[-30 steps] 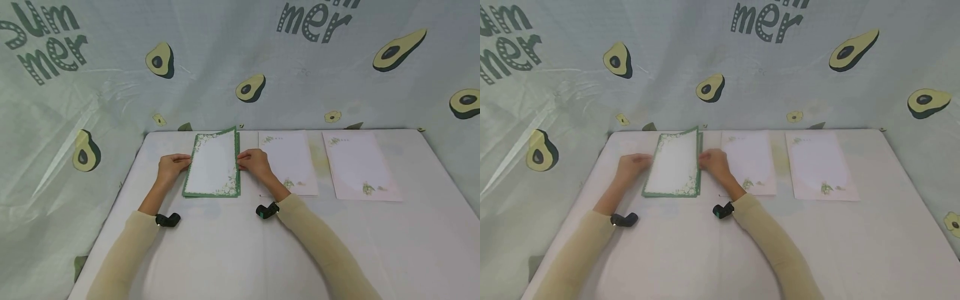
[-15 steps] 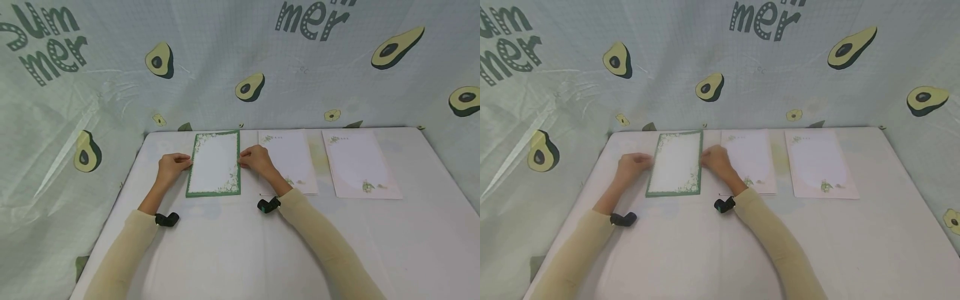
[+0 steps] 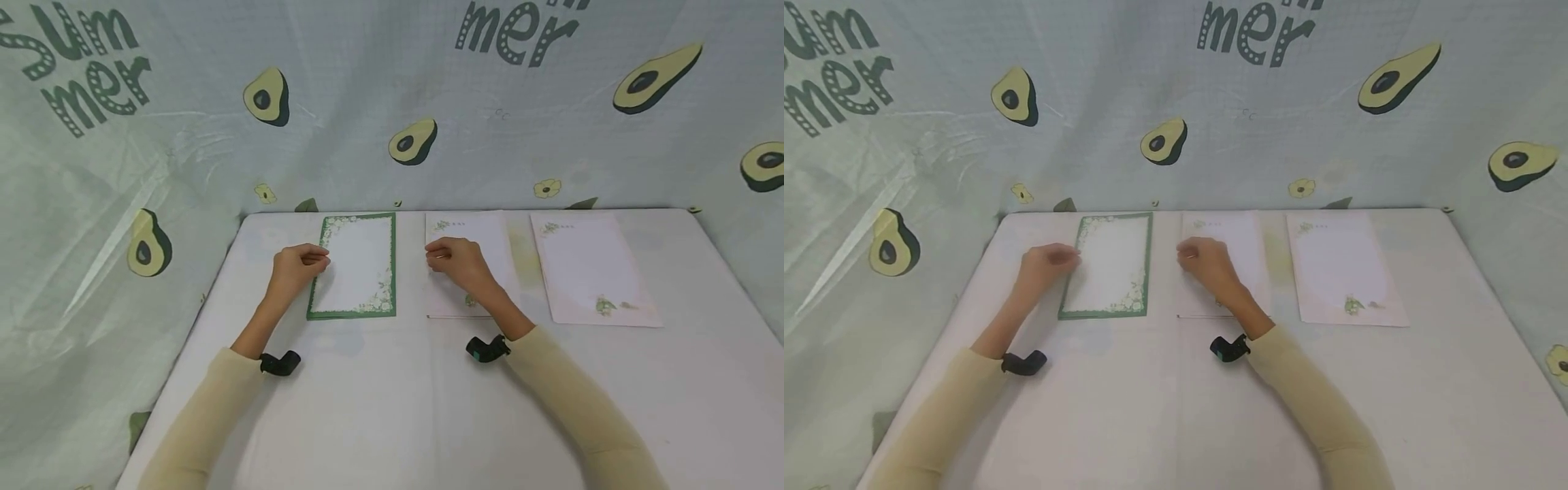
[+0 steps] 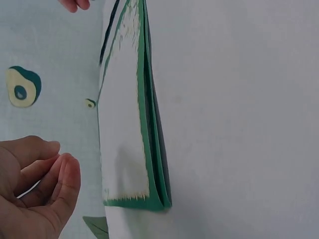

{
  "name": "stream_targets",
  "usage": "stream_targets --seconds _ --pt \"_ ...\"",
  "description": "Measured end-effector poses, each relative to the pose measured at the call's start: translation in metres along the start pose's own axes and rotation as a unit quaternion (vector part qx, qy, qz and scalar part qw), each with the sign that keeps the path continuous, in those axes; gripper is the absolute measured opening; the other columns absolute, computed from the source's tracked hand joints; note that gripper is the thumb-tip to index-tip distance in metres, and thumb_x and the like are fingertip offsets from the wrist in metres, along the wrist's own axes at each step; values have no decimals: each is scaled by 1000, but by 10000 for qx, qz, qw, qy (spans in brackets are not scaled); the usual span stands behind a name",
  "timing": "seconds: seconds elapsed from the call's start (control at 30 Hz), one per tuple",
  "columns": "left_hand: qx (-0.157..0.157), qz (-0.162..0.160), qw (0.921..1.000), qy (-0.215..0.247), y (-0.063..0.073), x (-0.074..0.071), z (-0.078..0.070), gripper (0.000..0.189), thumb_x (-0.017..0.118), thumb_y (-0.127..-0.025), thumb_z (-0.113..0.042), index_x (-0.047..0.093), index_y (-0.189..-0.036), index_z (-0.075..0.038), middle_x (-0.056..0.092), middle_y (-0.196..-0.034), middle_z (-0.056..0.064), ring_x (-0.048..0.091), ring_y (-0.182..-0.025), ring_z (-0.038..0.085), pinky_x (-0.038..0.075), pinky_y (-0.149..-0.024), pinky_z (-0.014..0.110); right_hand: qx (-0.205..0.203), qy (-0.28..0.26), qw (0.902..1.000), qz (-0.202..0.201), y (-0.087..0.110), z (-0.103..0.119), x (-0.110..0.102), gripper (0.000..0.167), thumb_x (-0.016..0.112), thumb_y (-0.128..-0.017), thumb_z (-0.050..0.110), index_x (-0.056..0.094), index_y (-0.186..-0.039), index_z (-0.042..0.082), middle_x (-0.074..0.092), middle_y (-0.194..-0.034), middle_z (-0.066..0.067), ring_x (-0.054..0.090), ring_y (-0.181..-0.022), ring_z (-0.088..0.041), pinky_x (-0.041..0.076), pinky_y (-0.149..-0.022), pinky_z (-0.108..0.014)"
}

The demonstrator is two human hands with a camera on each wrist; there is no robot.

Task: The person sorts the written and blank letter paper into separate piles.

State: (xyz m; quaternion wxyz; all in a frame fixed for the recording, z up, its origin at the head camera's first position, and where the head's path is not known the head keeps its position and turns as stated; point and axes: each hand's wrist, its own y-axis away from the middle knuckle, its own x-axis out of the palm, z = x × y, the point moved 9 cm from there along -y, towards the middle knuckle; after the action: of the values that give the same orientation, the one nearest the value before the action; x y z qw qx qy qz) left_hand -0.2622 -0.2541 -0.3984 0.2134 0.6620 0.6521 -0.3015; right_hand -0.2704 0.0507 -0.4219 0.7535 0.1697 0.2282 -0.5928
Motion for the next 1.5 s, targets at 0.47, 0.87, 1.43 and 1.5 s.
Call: stream_targets --seconds 0.47,0.87,1.43,1.5 --pt "870 959 9914 -181 -5 61 -47 22 67 -99 -10 73 -116 3 75 -107 16 71 -100 31 61 -83 41 254 779 9923 -929 54 -64 -82 24 63 -100 13 74 -117 1 75 -104 -16 71 -93 -27 54 -69 -17" --pt "862 1338 9859 517 -14 112 -77 29 62 -103 -14 67 -127 2 72 -116 15 70 -105 28 62 -82 36 609 1317 9864 -778 57 -81 -109 26 60 -101 13 70 -120 -1 72 -111 -22 69 -98 -35 54 -64 -26" --pt "-499 2200 9689 1013 -41 174 -76 27 68 -100 -16 72 -118 5 76 -99 12 75 -84 17 62 -78 27 594 1444 9866 -473 48 -91 -104 31 54 -100 10 67 -122 -8 70 -109 -24 68 -96 -35 56 -73 -35" --pt "-564 2212 9686 989 -41 176 -74 28 69 -99 -17 72 -117 3 76 -99 11 75 -83 16 62 -80 27 604 1468 9863 -450 48 -92 -104 31 54 -100 9 67 -123 -8 70 -109 -24 68 -99 -35 56 -74 -36"
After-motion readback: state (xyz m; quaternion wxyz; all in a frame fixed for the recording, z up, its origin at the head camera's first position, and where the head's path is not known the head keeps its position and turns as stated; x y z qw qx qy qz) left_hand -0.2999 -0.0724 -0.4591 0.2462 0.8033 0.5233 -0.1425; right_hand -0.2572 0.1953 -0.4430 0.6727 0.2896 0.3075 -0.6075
